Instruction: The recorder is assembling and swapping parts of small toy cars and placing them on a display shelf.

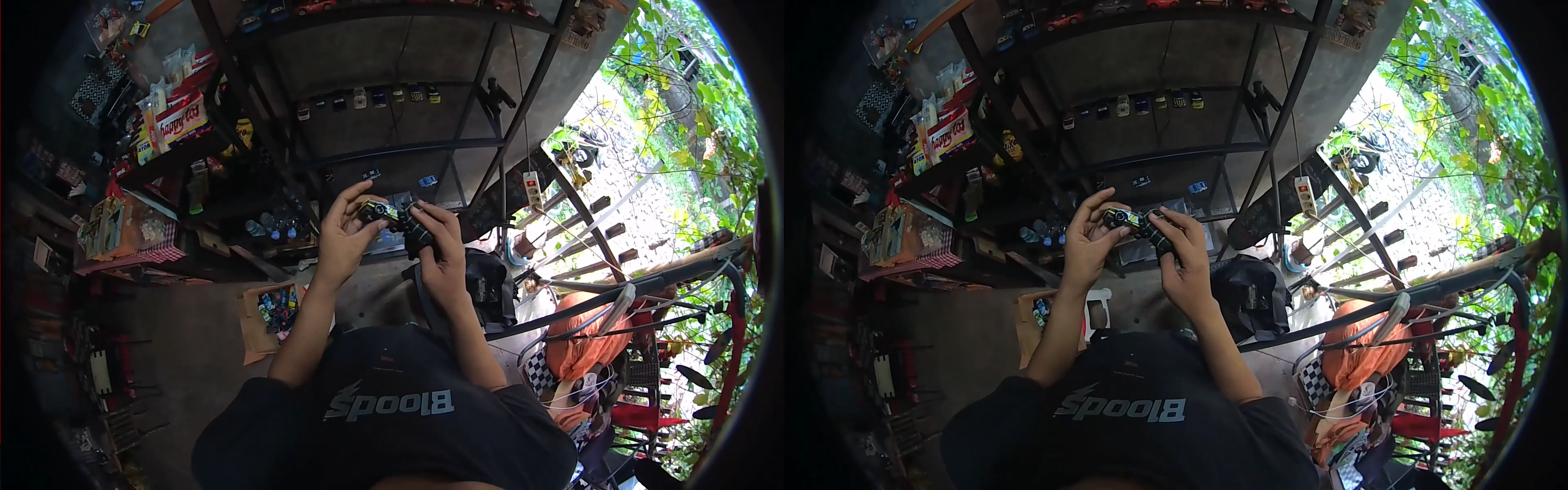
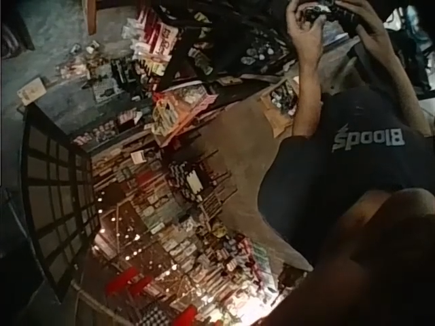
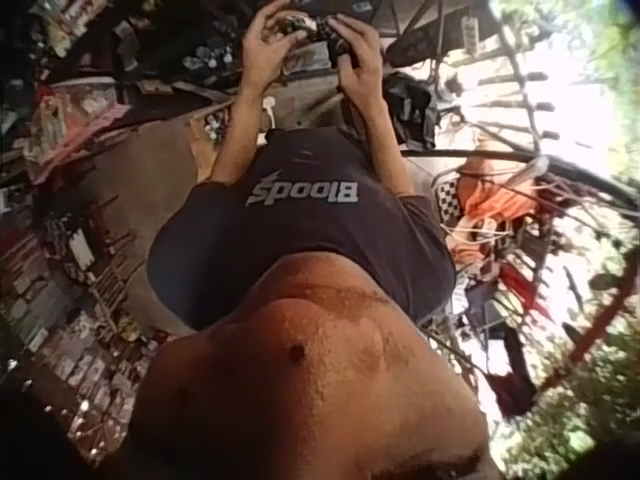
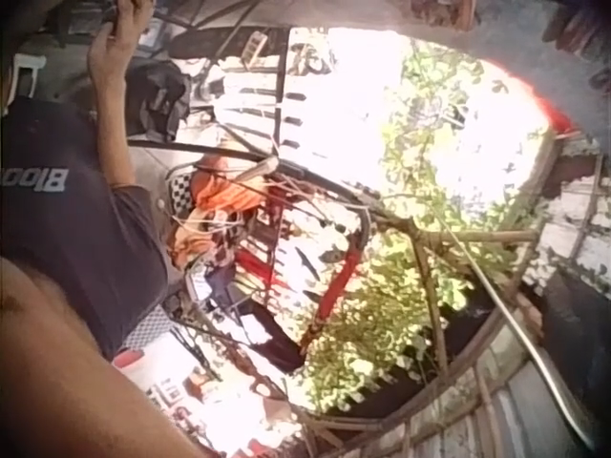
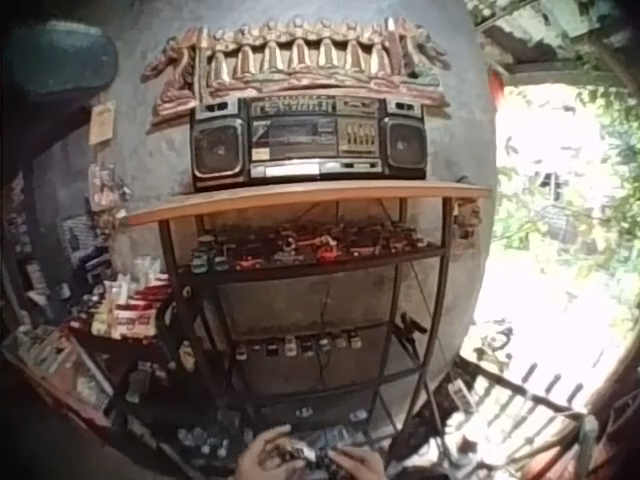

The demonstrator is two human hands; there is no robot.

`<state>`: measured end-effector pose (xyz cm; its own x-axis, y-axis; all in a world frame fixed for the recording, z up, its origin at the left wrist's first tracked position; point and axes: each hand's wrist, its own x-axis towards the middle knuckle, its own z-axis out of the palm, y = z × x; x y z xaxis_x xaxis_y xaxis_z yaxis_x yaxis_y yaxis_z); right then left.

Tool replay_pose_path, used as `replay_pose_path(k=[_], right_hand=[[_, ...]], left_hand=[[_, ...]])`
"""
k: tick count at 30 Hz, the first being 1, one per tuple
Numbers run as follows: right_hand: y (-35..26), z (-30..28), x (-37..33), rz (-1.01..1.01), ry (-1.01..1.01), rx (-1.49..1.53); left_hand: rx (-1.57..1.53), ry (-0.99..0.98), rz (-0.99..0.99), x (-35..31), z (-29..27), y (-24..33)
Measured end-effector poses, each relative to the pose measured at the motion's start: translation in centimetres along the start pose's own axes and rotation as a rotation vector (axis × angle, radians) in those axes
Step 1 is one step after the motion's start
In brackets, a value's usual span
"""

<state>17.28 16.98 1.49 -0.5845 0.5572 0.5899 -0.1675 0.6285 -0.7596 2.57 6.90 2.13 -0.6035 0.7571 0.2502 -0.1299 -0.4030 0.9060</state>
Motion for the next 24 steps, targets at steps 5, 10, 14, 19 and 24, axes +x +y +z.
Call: replay_pose_path(k=[5, 10, 14, 19, 24], right_hand=[[0.2, -0.7, 0.4, -0.025, -0.028, 0.000], [0.1, -0.9, 1.1, -0.041, -0.054, -0.006], [0.1, -1.3, 1.9, -0.055, -0.048, 0.024], [0.2, -1.5, 1.5, -0.066, -0.092, 0.049], [0.9, -2.3, 0.8, -0.053, -0.029, 0.086]], left_hand=[[-0.083, 0.059, -0.019, -0.1, 1.2, -0.7], [-0.075, 0.059, -0.046, -0.5, 2.0, -1.1], [-0.032, 0.033, -0.039, -0.9, 2.7, -1.5], [0.021, 0.141, 0.052, 0.1, 2.9, -0.8], [0.054, 0.156, 0.018, 0.5, 4.0, -1.3]])
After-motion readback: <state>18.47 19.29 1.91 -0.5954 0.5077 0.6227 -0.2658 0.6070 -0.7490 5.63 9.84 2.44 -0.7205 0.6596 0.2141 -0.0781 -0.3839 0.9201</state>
